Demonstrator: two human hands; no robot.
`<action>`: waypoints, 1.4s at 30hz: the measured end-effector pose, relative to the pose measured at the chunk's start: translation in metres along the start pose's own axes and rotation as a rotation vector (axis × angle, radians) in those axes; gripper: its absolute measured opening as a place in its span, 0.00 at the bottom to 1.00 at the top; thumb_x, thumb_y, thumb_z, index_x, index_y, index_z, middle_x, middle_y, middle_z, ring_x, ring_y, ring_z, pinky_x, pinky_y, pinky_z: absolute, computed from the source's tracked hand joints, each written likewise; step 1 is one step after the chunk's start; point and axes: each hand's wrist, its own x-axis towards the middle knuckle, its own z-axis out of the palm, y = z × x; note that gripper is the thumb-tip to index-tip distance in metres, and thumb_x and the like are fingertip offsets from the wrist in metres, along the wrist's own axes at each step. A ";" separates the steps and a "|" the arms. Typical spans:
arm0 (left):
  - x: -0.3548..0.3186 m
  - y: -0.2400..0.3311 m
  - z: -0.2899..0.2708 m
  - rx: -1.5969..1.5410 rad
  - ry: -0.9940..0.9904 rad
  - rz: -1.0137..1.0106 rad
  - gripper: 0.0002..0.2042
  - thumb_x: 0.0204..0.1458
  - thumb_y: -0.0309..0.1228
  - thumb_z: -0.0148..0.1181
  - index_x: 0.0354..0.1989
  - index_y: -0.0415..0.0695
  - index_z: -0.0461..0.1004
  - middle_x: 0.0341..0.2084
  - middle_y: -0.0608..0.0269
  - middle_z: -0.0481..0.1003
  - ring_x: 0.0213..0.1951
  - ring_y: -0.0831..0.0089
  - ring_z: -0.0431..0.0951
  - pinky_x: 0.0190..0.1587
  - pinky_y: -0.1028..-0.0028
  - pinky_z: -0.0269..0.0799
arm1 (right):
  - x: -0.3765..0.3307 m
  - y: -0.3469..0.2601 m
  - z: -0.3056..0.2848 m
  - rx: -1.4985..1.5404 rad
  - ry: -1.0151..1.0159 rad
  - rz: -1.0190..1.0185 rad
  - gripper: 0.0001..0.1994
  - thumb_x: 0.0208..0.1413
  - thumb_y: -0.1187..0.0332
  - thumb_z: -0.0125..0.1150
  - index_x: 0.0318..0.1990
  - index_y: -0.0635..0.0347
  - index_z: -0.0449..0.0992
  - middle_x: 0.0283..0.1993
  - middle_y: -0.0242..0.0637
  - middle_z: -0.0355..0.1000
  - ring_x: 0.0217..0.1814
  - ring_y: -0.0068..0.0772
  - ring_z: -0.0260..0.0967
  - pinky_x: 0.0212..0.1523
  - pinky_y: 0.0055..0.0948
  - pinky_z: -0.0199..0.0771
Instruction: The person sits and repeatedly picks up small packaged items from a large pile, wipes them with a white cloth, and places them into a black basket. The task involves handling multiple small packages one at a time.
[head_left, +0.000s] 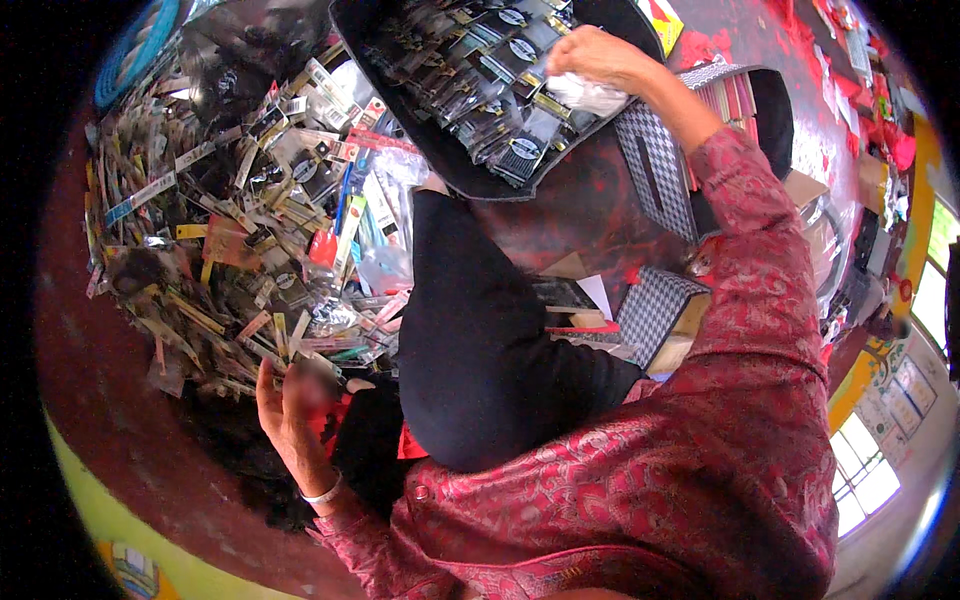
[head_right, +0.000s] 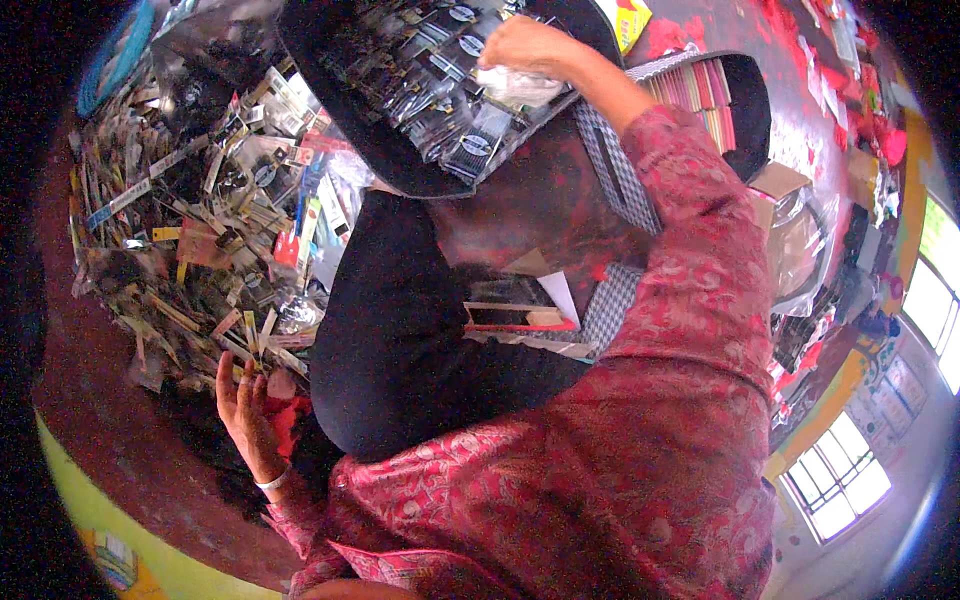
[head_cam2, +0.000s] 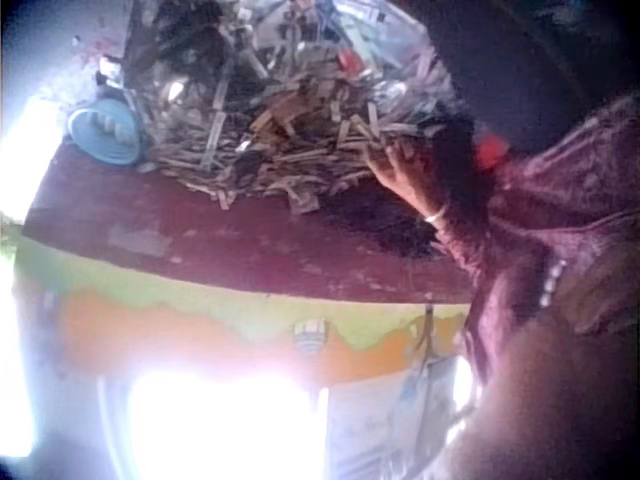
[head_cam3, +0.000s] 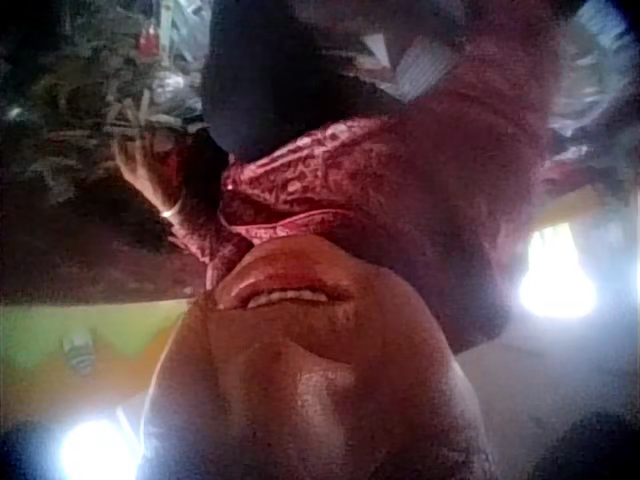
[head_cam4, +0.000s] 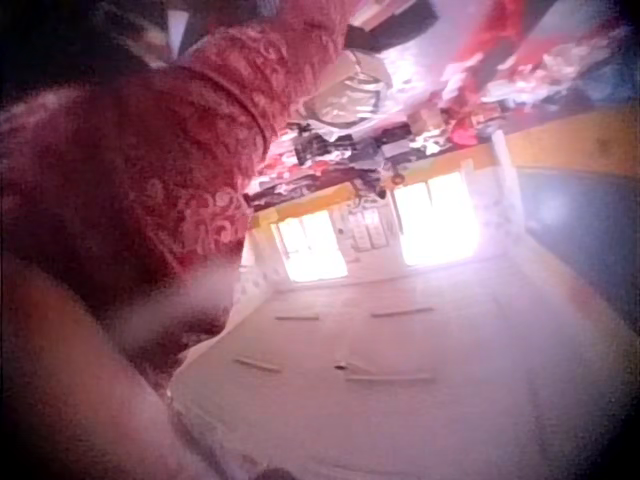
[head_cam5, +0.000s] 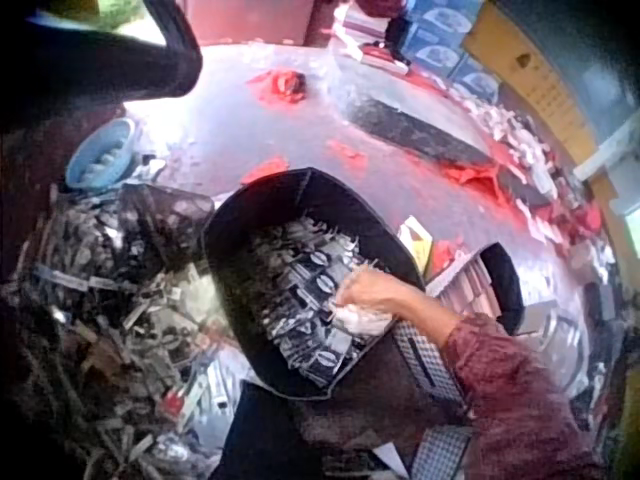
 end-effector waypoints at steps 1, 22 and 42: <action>0.000 -0.004 -0.003 -0.022 -0.039 0.010 0.23 0.52 0.29 0.49 0.57 0.38 0.56 0.53 0.56 0.61 0.51 0.68 0.67 0.51 0.71 0.61 | 0.008 -0.005 0.002 0.013 0.018 -0.071 0.10 0.42 0.64 0.58 0.28 0.61 0.77 0.23 0.29 0.71 0.26 0.20 0.66 0.25 0.24 0.64; -0.003 -0.027 -0.031 -0.039 -0.078 0.156 0.21 0.50 0.29 0.50 0.52 0.34 0.61 0.57 0.53 0.56 0.52 0.61 0.65 0.53 0.69 0.60 | 0.044 0.046 0.098 -1.184 -0.138 -0.573 0.06 0.42 0.71 0.52 0.20 0.61 0.74 0.23 0.43 0.71 0.25 0.43 0.72 0.23 0.37 0.72; -0.023 -0.004 -0.034 0.254 -0.151 0.354 0.18 0.45 0.22 0.49 0.48 0.40 0.66 0.54 0.54 0.61 0.51 0.64 0.67 0.50 0.72 0.62 | 0.165 -0.231 0.167 -0.629 0.315 -0.857 0.27 0.39 0.62 0.61 0.51 0.57 0.63 0.42 0.46 0.68 0.40 0.48 0.69 0.38 0.40 0.70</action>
